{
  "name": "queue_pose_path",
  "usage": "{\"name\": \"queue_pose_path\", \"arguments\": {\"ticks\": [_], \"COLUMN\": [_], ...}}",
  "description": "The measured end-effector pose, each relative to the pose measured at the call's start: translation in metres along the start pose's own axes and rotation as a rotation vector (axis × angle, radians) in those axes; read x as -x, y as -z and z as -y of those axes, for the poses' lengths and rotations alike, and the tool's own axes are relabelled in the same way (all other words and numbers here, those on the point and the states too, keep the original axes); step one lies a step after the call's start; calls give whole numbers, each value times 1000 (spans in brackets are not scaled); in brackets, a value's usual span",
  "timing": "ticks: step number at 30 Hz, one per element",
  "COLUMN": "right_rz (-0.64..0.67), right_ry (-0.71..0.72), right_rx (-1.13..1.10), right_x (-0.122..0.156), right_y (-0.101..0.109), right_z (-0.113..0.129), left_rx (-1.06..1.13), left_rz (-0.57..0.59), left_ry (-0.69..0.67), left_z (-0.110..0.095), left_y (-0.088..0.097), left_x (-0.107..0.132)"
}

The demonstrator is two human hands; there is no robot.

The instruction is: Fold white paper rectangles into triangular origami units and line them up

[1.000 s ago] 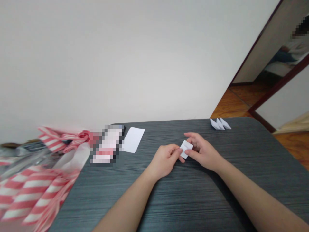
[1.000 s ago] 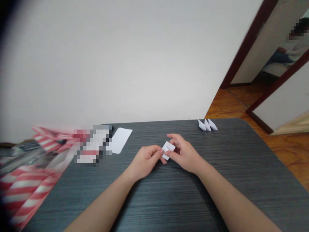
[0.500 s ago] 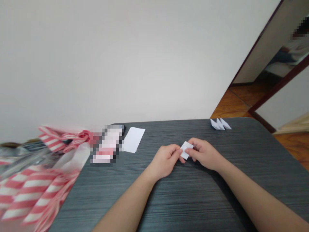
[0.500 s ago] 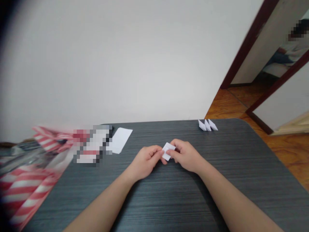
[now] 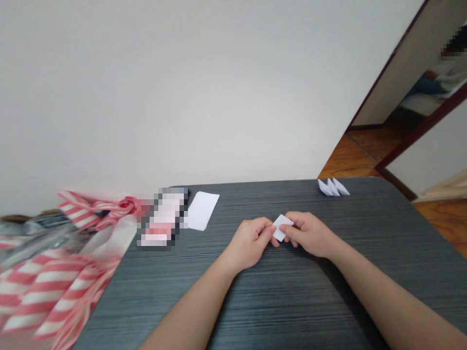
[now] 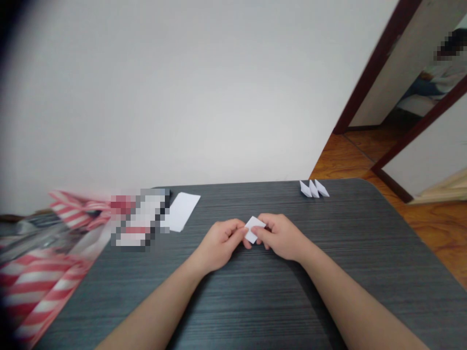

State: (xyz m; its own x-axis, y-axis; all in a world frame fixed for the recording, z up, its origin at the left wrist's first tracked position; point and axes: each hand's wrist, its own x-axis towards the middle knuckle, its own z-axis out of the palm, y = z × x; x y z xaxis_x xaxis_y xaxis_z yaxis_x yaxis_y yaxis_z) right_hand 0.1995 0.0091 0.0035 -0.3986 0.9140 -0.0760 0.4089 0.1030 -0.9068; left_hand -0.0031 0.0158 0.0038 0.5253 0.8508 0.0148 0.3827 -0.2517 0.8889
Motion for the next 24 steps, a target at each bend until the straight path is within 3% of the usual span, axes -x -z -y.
{"name": "queue_pose_path", "arguments": {"ticks": [19,24], "right_rz": [37,-7], "right_ry": [21,27], "right_rx": [40,67], "right_x": [1,2], "right_y": [-1,3], "right_z": [-4,1], "left_rx": [-31,-16], "left_rz": [1,-23], "left_ry": [-19,-3], "left_z": [0,0], "left_y": [-2,-2], "left_x": [0,-1]}}
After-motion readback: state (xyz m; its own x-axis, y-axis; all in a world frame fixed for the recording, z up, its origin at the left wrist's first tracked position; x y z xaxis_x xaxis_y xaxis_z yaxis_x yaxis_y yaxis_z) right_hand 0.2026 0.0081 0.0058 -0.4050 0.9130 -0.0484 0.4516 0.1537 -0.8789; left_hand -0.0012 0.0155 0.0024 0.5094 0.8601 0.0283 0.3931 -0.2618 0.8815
